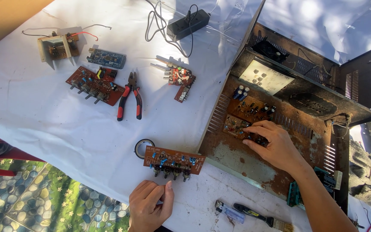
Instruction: Assembling an electronic device by fitting various circuit boards and components into a metal chassis.
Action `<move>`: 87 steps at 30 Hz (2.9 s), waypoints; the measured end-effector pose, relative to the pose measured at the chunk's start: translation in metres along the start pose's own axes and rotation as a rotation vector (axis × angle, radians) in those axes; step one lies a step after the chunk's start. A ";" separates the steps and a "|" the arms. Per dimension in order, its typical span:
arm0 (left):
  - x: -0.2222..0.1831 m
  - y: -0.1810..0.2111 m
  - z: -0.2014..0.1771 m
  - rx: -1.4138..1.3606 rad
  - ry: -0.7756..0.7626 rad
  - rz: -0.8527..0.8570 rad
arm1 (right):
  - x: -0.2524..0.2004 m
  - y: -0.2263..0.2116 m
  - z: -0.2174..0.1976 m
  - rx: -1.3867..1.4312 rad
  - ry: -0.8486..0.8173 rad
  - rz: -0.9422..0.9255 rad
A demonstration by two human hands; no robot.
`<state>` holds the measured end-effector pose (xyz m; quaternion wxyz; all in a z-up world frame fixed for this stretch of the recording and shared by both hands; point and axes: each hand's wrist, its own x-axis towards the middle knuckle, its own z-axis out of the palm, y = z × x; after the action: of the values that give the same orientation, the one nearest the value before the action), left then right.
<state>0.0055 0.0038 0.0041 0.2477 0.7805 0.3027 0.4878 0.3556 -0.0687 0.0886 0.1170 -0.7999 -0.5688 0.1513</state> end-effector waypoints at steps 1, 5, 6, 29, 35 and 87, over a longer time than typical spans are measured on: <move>0.000 0.000 -0.001 0.010 0.006 -0.008 | 0.000 -0.005 -0.003 0.001 -0.009 -0.011; 0.003 0.002 -0.004 -0.014 -0.026 -0.015 | 0.009 -0.037 -0.020 -0.020 0.078 -0.002; 0.004 0.003 -0.004 -0.023 -0.013 -0.007 | 0.013 -0.048 -0.025 -0.033 0.074 0.041; -0.002 -0.001 -0.002 -0.079 0.041 -0.043 | 0.245 -0.283 0.178 -0.078 0.008 -0.433; -0.001 -0.002 -0.004 -0.106 0.050 -0.027 | 0.241 -0.270 0.174 0.079 0.036 -0.518; -0.003 0.006 0.005 0.068 0.006 -0.043 | -0.102 0.000 0.058 0.277 0.145 -0.219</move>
<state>0.0102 -0.0026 0.0041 0.2305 0.7804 0.3363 0.4740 0.3023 -0.1643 0.0458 0.2826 -0.7183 -0.6161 0.1566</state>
